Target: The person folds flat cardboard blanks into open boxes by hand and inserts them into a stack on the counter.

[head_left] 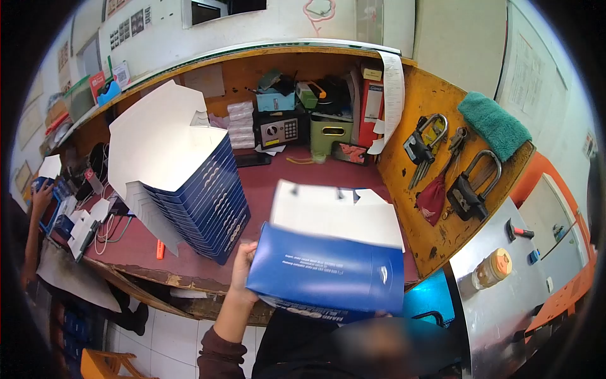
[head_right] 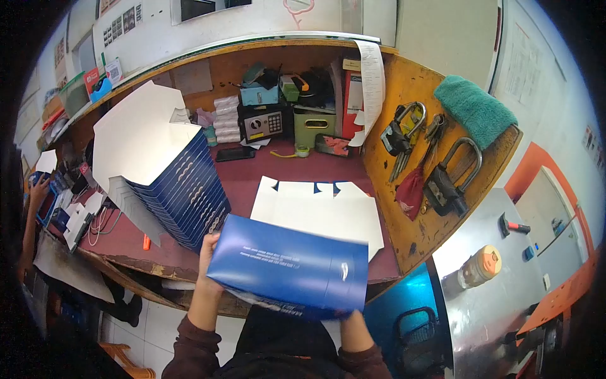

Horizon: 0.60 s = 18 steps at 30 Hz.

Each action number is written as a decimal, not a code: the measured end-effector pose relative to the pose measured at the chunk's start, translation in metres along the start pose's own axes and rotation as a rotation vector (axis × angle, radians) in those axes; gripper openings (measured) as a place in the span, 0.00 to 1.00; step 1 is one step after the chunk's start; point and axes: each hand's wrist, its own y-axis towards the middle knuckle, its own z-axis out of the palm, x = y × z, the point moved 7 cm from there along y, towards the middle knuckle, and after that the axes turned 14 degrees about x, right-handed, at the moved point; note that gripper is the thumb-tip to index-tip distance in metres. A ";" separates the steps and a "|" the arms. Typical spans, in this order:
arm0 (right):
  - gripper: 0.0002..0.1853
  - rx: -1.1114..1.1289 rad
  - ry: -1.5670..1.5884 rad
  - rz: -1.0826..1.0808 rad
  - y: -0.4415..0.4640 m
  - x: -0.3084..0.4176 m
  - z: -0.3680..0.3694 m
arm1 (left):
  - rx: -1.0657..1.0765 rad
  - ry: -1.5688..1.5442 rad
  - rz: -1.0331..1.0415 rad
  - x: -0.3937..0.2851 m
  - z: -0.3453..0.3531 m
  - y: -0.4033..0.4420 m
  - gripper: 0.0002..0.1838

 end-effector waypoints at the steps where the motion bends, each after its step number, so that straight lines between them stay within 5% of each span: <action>1: 0.31 0.218 -0.616 -0.076 -0.006 0.003 0.024 | 0.045 -0.060 -0.003 -0.005 0.001 0.000 0.24; 2: 0.33 0.437 -1.235 -0.153 -0.016 -0.009 0.049 | 0.093 -0.122 -0.007 -0.007 0.004 0.000 0.24; 4: 0.35 0.601 -1.977 -0.306 -0.027 -0.055 0.063 | 0.003 -0.041 -0.018 -0.009 0.011 -0.003 0.24; 7: 0.30 0.463 -2.493 -0.333 -0.027 -0.095 0.067 | -0.176 0.242 -0.076 -0.019 0.004 -0.010 0.30; 9: 0.24 0.272 -2.469 -0.438 -0.026 -0.096 0.070 | 0.052 0.413 -0.246 -0.017 0.018 -0.002 0.36; 14: 0.14 0.275 -2.278 -0.548 -0.015 -0.093 0.076 | 0.063 0.377 -0.103 -0.015 0.026 0.002 0.40; 16: 0.16 0.374 -2.225 -0.848 -0.007 -0.097 0.077 | 0.577 -0.269 -0.056 -0.007 0.071 0.006 0.47; 17: 0.16 0.378 -2.223 -0.850 0.002 -0.098 0.071 | 0.775 -0.121 0.061 0.002 0.078 0.007 0.43; 18: 0.16 0.446 -2.253 -0.953 0.005 -0.102 0.069 | 0.625 0.433 0.005 0.024 0.070 0.005 0.39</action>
